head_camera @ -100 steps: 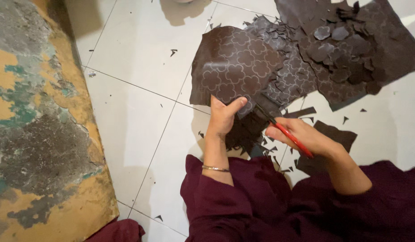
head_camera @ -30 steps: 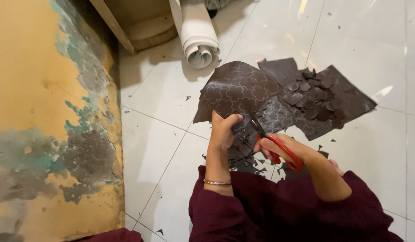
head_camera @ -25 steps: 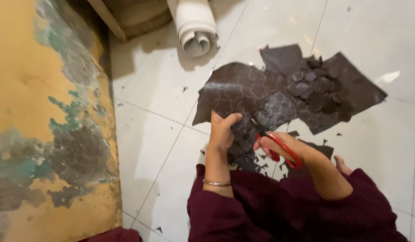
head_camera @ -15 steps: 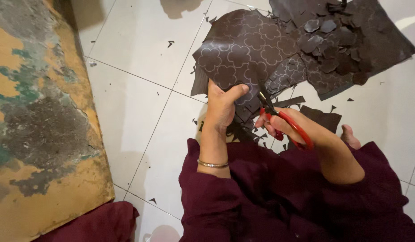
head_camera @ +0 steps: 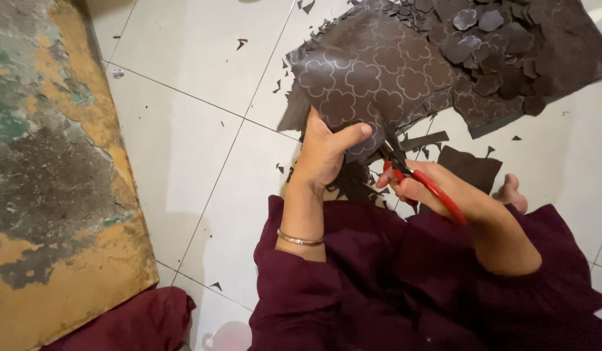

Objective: The person sits on a tiled floor and uses red-handled scissors to cut flower-shaped pieces from a brown patterned fabric. The person repeatedly picks up fabric pieces, cuts along the pattern outlines, and places the cut shapes onto a growing pile on the floor.

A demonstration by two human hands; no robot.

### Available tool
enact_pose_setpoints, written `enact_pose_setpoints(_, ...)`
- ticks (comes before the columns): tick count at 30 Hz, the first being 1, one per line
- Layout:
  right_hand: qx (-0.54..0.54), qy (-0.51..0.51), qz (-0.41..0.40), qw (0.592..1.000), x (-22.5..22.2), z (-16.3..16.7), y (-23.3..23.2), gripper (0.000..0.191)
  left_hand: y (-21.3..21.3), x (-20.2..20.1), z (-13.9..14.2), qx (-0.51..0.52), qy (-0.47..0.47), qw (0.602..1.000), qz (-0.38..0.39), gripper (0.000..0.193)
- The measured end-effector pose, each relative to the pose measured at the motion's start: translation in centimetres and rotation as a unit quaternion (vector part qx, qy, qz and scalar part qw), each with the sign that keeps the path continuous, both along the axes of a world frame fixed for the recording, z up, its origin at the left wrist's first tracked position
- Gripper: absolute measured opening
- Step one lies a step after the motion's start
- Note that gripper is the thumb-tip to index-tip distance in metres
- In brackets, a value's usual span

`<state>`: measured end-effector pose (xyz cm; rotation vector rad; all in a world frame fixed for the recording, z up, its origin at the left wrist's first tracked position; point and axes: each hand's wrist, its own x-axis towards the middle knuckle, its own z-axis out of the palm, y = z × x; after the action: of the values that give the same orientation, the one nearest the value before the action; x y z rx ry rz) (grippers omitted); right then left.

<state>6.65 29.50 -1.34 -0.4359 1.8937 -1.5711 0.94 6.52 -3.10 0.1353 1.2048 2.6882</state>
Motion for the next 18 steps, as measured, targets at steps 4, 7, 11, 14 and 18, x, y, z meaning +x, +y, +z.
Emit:
enact_pose_setpoints(4,0.02,0.022,-0.009,1.0,0.0,-0.4,0.1,0.053,-0.1,-0.1,-0.2,-0.007,-0.011,1.0,-0.001,0.064)
enact_pose_setpoints(7,0.032,0.039,-0.014,0.999,-0.2,-0.6,0.3,0.058,-0.2,-0.1,-0.2,0.001,0.002,1.0,-0.015,0.064)
enact_pose_setpoints(11,0.043,0.022,-0.039,0.998,-0.1,-1.2,0.1,0.068,-0.1,0.2,-0.3,-0.009,-0.003,1.0,0.014,0.065)
enact_pose_setpoints(14,0.027,0.033,-0.044,0.998,-0.1,-1.6,0.0,0.075,-0.1,0.4,-0.2,-0.013,0.005,1.0,0.019,0.064)
enact_pose_setpoints(18,0.04,0.049,-0.043,0.997,0.1,-1.8,0.3,0.076,-0.1,0.6,-0.1,-0.023,0.015,0.999,0.02,0.063)
